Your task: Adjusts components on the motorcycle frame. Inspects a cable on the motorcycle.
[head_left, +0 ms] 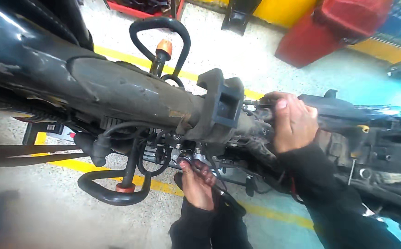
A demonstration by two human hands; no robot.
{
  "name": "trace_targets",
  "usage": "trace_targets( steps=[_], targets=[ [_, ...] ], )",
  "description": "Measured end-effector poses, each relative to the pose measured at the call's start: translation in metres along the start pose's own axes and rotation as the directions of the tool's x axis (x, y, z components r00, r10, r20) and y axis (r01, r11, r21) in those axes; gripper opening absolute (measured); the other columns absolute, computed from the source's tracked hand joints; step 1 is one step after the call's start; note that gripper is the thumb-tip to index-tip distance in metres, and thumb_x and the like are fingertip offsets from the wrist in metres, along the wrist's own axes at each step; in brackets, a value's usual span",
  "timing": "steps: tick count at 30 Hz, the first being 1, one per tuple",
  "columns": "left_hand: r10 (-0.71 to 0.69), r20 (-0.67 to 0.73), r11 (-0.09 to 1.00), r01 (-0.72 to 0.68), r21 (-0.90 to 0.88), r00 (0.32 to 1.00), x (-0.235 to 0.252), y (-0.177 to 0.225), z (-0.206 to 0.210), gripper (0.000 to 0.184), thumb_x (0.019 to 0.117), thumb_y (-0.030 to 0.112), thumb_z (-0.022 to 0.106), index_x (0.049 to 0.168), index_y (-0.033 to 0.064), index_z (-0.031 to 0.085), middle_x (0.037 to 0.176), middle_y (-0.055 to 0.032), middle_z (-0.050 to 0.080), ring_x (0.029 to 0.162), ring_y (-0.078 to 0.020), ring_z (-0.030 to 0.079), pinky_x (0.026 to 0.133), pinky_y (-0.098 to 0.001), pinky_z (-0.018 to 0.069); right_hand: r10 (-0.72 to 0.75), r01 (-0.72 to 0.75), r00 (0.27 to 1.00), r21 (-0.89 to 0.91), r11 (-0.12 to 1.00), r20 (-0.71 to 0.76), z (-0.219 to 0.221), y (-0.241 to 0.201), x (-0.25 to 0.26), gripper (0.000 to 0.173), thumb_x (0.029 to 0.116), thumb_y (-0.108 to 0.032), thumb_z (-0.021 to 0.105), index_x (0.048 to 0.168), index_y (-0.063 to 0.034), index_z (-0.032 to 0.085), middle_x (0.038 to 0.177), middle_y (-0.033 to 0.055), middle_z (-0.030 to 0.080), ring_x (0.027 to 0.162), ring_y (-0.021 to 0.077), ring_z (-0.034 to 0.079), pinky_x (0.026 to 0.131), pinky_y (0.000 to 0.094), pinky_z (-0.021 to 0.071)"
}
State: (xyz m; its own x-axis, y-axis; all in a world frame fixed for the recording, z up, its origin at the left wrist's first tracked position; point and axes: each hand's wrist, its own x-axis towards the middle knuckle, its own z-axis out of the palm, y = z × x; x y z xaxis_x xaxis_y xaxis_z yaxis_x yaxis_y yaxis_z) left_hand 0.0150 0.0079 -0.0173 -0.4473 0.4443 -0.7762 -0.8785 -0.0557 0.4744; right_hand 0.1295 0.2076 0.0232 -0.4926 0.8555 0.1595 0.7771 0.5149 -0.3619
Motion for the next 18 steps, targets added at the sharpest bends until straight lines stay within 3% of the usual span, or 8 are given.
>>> trace_targets(
  steps=[2,5,6,8,11,12,15,18],
  targets=[
    [-0.008,-0.005,1.000,0.008,-0.017,1.000,0.002,-0.004,0.001,0.066,0.1028,0.068,0.019,0.086,0.0174,0.057,0.059,0.0049,0.049,0.044,-0.0058,0.047,0.043,-0.0210,0.0435,0.002,-0.002,1.000,-0.006,1.000,-0.013,0.000,0.001,0.000,0.062,0.1107,-0.046,0.016,0.127,-0.0135,0.066,0.118,0.0116,0.071,0.111,0.0281,0.066,0.097,0.0576,0.0401],
    [0.046,0.063,0.949,-0.063,0.307,0.997,0.022,0.005,-0.030,0.070,0.1035,0.067,0.011,0.085,0.0150,0.054,0.055,0.0068,0.045,0.041,-0.0018,0.039,0.039,-0.0177,0.0344,-0.006,0.006,1.000,-0.015,1.000,-0.012,0.000,0.002,0.001,0.062,0.1108,-0.046,0.015,0.126,-0.0132,0.066,0.117,0.0121,0.071,0.110,0.0287,0.066,0.095,0.0576,0.0405],
    [0.134,0.102,0.846,-0.167,0.506,0.986,0.032,0.014,-0.042,0.070,0.1052,0.063,0.010,0.085,0.0130,0.055,0.056,0.0068,0.046,0.042,-0.0015,0.039,0.040,-0.0179,0.0348,-0.008,0.008,1.000,-0.017,1.000,-0.014,0.000,0.002,0.001,0.062,0.1108,-0.046,0.015,0.126,-0.0132,0.066,0.116,0.0123,0.071,0.110,0.0288,0.066,0.095,0.0574,0.0407],
    [0.337,0.244,0.391,-0.371,0.842,0.909,0.046,0.036,-0.060,0.077,0.1061,0.059,0.011,0.088,0.0064,0.065,0.064,0.0007,0.057,0.056,-0.0089,0.054,0.055,-0.0304,0.0483,-0.002,0.002,1.000,-0.020,1.000,-0.013,0.000,0.002,0.000,0.062,0.1108,-0.046,0.015,0.127,-0.0134,0.066,0.116,0.0128,0.071,0.110,0.0289,0.066,0.095,0.0573,0.0404],
    [0.463,0.443,-0.033,-0.484,0.874,0.768,0.052,0.048,-0.061,0.091,0.1014,0.071,0.008,0.092,0.0044,0.068,0.070,-0.0119,0.065,0.068,-0.0270,0.069,0.062,-0.0531,0.0548,0.005,-0.005,1.000,-0.028,1.000,-0.009,0.001,0.002,0.000,0.062,0.1108,-0.047,0.015,0.128,-0.0148,0.065,0.118,0.0109,0.071,0.111,0.0274,0.065,0.096,0.0567,0.0401],
    [0.481,0.452,-0.048,-0.492,0.869,0.751,0.048,0.045,-0.058,0.091,0.1008,0.073,0.008,0.096,0.0045,0.068,0.070,-0.0114,0.064,0.065,-0.0260,0.067,0.060,-0.0510,0.0544,0.005,-0.005,1.000,-0.028,1.000,-0.013,0.001,0.002,0.000,0.062,0.1108,-0.047,0.016,0.127,-0.0147,0.066,0.117,0.0108,0.071,0.111,0.0274,0.066,0.096,0.0566,0.0403],
    [0.487,0.333,0.175,-0.463,0.869,0.808,0.037,0.024,-0.052,0.087,0.1003,0.074,0.012,0.114,0.0064,0.066,0.071,-0.0034,0.059,0.061,-0.0143,0.058,0.058,-0.0372,0.0523,0.003,-0.004,1.000,-0.029,1.000,-0.021,0.001,0.001,0.000,0.062,0.1109,-0.046,0.016,0.126,-0.0142,0.066,0.115,0.0113,0.072,0.109,0.0283,0.066,0.095,0.0566,0.0408],
    [0.447,0.305,0.276,-0.454,0.847,0.841,0.032,0.010,-0.053,0.090,0.0968,0.079,0.016,0.121,0.0059,0.061,0.077,-0.0026,0.059,0.067,-0.0129,0.059,0.063,-0.0360,0.0536,0.009,-0.009,1.000,-0.027,1.000,-0.017,0.001,0.001,0.001,0.062,0.1108,-0.047,0.016,0.126,-0.0141,0.067,0.115,0.0114,0.072,0.109,0.0283,0.066,0.096,0.0572,0.0406]
  ],
)
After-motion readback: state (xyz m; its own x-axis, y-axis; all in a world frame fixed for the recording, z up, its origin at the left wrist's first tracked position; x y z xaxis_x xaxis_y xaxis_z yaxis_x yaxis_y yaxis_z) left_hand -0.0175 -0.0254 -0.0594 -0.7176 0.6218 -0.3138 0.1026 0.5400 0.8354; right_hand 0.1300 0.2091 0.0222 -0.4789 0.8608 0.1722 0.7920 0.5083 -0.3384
